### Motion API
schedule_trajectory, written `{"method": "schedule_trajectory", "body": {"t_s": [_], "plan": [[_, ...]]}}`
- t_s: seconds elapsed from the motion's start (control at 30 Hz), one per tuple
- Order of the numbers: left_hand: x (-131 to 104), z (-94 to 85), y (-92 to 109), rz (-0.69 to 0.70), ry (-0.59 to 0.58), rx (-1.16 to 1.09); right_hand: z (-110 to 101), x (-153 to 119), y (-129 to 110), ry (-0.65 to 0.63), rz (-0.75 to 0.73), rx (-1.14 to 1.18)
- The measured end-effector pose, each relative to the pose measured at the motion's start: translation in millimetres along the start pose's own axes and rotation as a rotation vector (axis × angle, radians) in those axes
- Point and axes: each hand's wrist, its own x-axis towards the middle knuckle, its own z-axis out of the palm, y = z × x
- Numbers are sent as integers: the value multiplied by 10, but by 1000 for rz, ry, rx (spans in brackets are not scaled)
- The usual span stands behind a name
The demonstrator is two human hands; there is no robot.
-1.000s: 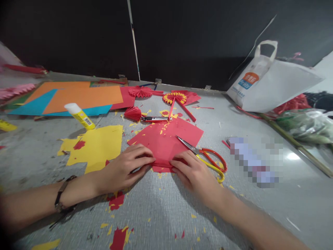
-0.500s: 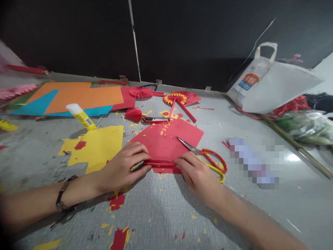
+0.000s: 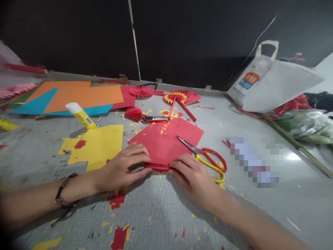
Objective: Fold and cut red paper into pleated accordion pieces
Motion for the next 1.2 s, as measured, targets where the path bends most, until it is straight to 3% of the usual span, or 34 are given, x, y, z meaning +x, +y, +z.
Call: {"method": "schedule_trajectory", "body": {"t_s": [0.2,0.43,0.9,1.2], "plan": [[46,-16,-32,-165,68,-65,-43,26,-5,7,52,83],[54,-40,-31,-145,60,-213,-48,36,-22,-22,112,140],[74,-86,-26,-252,37,-393,-78,49,-98,-42,217,262],[98,-103,-17,-283,-24,-497,-120,69,-195,-119,551,536]]}}
